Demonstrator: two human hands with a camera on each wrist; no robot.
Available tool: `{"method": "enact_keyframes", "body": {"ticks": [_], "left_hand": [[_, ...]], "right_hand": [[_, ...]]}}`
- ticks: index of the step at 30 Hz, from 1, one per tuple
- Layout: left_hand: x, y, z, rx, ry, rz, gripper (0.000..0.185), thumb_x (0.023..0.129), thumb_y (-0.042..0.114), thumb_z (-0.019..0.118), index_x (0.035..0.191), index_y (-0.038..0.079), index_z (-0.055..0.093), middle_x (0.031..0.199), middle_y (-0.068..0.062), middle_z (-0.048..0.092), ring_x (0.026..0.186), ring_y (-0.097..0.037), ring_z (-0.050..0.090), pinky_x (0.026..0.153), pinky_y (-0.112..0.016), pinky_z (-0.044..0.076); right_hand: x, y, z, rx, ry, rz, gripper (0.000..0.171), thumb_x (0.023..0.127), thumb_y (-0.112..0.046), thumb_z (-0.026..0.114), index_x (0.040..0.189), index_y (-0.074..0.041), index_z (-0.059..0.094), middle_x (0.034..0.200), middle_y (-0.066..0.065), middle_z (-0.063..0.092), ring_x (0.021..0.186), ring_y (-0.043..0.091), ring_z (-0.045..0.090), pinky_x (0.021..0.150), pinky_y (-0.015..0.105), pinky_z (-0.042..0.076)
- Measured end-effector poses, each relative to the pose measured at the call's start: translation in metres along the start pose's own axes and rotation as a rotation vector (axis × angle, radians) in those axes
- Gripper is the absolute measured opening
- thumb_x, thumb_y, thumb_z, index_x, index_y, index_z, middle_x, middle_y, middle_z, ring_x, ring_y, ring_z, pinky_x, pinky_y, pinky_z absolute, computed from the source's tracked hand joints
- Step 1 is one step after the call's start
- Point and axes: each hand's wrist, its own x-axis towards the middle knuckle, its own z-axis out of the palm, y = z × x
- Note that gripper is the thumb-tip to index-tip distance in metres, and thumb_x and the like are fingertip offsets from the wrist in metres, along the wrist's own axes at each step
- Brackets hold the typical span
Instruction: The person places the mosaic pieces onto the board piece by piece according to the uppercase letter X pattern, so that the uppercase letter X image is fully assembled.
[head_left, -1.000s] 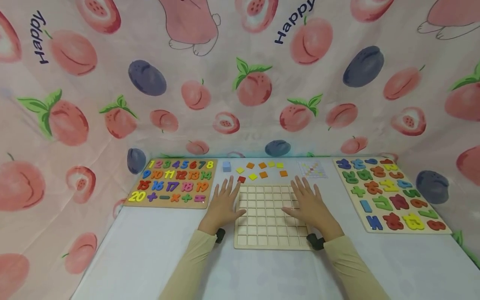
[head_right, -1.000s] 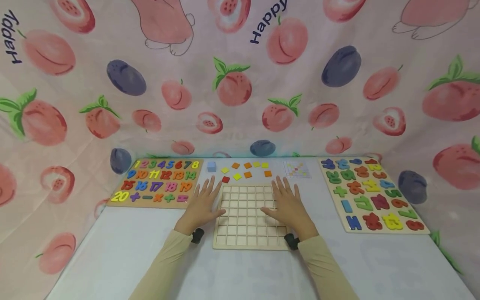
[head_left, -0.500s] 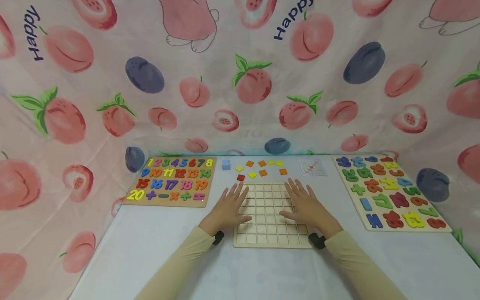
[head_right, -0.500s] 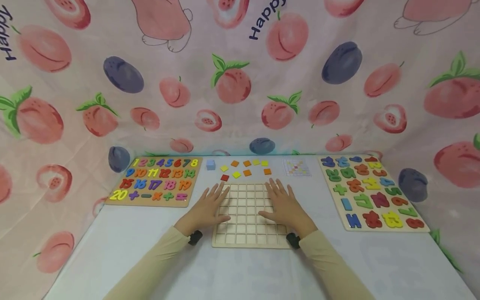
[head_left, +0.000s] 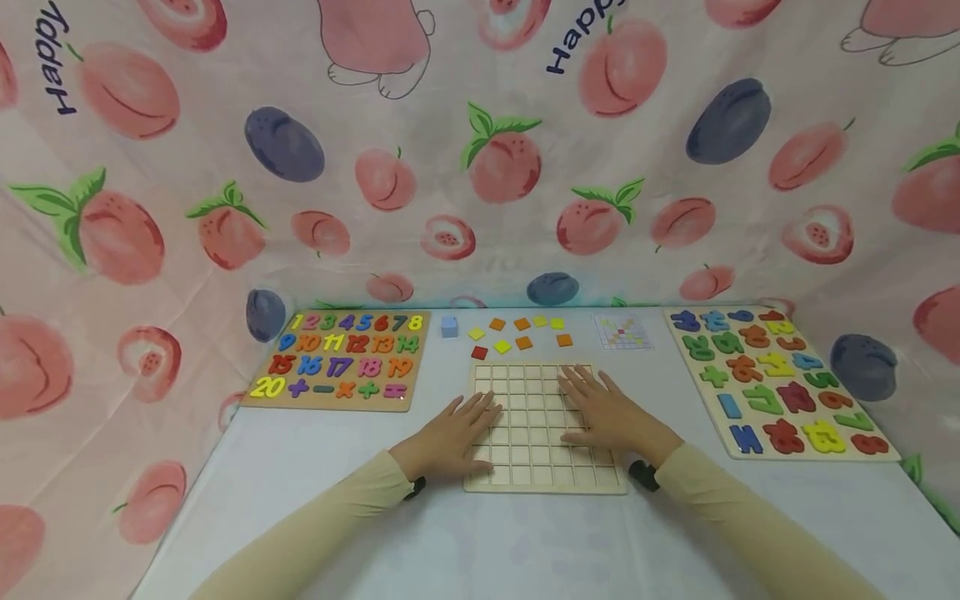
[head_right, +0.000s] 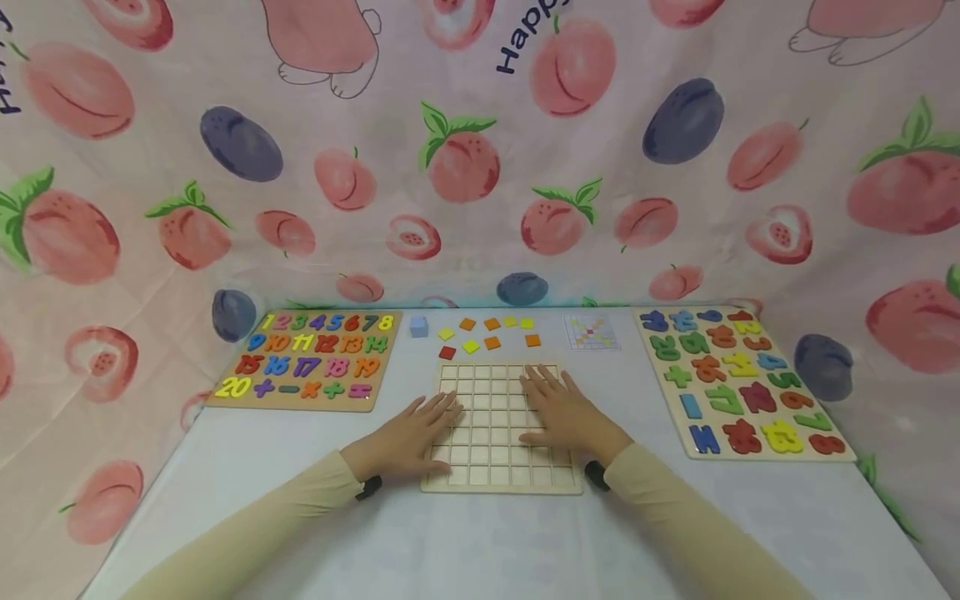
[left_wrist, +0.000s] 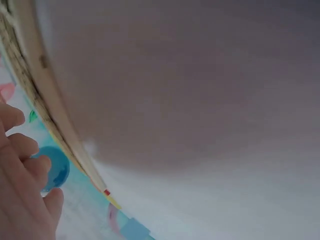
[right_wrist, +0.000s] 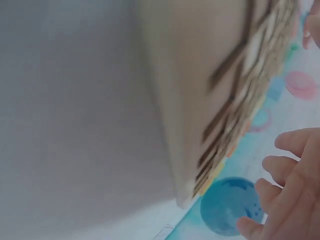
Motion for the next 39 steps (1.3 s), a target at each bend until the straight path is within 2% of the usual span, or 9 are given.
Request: {"method": "enact_keyframes", "body": {"ticks": [4,9,14,23,33,39], "left_hand": [[-0.007,-0.003,0.002,0.018,-0.026,0.036,0.087,0.088,0.063,0.044,0.152,0.011,0.014,0.159,-0.011,0.009,0.148,-0.027,0.01,0.12,-0.045,0.014],[-0.012,-0.006,0.005,0.058,-0.041,0.047,0.086,0.089,0.062,0.044,0.152,0.01,0.016,0.159,-0.011,0.013,0.147,-0.026,0.014,0.119,-0.043,0.016],[-0.014,-0.008,0.006,0.092,-0.039,0.067,0.085,0.091,0.062,0.041,0.152,0.01,0.014,0.159,-0.011,0.014,0.147,-0.025,0.015,0.119,-0.042,0.017],[-0.017,-0.01,0.002,0.11,-0.051,0.07,0.087,0.09,0.066,0.038,0.152,0.011,0.012,0.159,-0.01,0.011,0.147,-0.024,0.013,0.12,-0.04,0.016],[-0.02,-0.012,0.002,0.101,-0.044,0.084,0.086,0.09,0.066,0.037,0.152,0.011,0.012,0.159,-0.011,0.011,0.147,-0.024,0.013,0.12,-0.04,0.017],[-0.021,-0.012,0.003,0.115,-0.027,0.093,0.086,0.09,0.065,0.036,0.152,0.01,0.012,0.159,-0.011,0.013,0.147,-0.024,0.014,0.12,-0.039,0.018]], "right_hand": [[0.001,0.003,-0.001,-0.015,-0.042,-0.045,0.09,0.084,-0.053,0.061,0.147,0.0,0.025,0.156,0.02,0.019,0.144,0.039,0.016,0.113,0.061,0.014],[0.003,0.01,0.0,-0.031,-0.088,-0.081,0.087,0.086,-0.054,0.057,0.148,-0.001,0.025,0.155,0.02,0.02,0.144,0.039,0.017,0.113,0.062,0.015],[0.01,0.017,0.001,-0.05,-0.14,-0.076,0.086,0.088,-0.057,0.053,0.149,-0.005,0.023,0.157,0.016,0.018,0.145,0.036,0.016,0.115,0.059,0.013],[0.025,0.022,-0.002,0.004,-0.201,-0.073,0.087,0.086,-0.059,0.054,0.15,-0.007,0.023,0.158,0.013,0.017,0.146,0.034,0.014,0.117,0.056,0.011],[0.035,0.028,0.002,0.02,-0.207,-0.095,0.089,0.086,-0.061,0.053,0.15,-0.008,0.022,0.158,0.013,0.017,0.145,0.034,0.016,0.117,0.055,0.011],[0.051,0.03,0.0,0.043,-0.145,-0.147,0.083,0.088,-0.054,0.056,0.148,-0.006,0.027,0.155,0.014,0.026,0.144,0.033,0.023,0.115,0.053,0.02]]}}
